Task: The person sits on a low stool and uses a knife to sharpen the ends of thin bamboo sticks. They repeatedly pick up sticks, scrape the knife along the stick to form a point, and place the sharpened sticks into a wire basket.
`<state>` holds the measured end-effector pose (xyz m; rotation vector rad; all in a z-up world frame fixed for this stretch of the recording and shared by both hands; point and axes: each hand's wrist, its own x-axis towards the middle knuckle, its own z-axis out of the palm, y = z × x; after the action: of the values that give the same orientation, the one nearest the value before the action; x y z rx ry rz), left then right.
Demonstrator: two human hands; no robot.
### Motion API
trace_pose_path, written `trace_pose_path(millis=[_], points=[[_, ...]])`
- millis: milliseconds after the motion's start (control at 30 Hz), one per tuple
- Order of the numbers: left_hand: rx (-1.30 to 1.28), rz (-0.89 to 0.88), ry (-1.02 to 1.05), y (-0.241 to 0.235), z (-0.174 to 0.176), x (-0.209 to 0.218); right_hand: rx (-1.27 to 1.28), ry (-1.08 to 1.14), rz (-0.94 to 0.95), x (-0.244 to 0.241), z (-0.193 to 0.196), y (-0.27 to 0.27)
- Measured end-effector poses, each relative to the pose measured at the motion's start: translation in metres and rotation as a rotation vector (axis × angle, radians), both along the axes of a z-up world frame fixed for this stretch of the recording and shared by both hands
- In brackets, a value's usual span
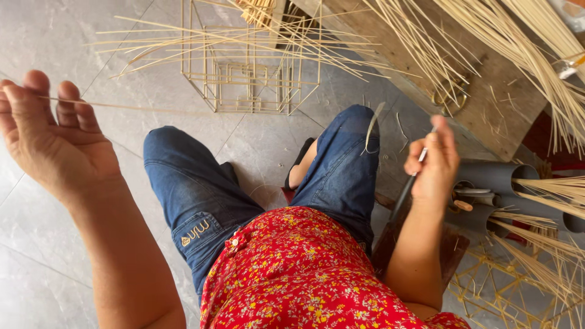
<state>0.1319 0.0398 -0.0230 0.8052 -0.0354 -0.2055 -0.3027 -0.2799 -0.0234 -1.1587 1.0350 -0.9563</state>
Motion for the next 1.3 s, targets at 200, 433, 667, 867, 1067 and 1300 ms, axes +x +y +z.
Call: trace_pose_path(millis=[200, 433, 667, 867, 1067, 1300], points=[[0.011, -0.129, 0.004, -0.035, 0.011, -0.038, -0.379, 0.109, 0.362, 0.057, 0.016, 0.069], [0.014, -0.088, 0.044, -0.036, 0.015, -0.037, -0.422, 0.613, 0.344, 0.067, 0.043, 0.050], [0.008, -0.149, 0.052, -0.060, 0.005, -0.049, -0.442, 0.467, 0.333, 0.056, 0.063, 0.055], [-0.021, -0.316, 0.138, -0.106, -0.002, -0.093, -0.728, 0.573, 0.688, 0.109, 0.045, 0.082], [0.226, -0.387, 0.082, -0.102, -0.011, -0.096, -0.803, 0.669, 0.564, 0.114, 0.032, 0.022], [0.496, -0.316, 0.067, -0.064, -0.063, -0.092, -0.864, 1.195, 0.317, 0.134, 0.010, -0.166]])
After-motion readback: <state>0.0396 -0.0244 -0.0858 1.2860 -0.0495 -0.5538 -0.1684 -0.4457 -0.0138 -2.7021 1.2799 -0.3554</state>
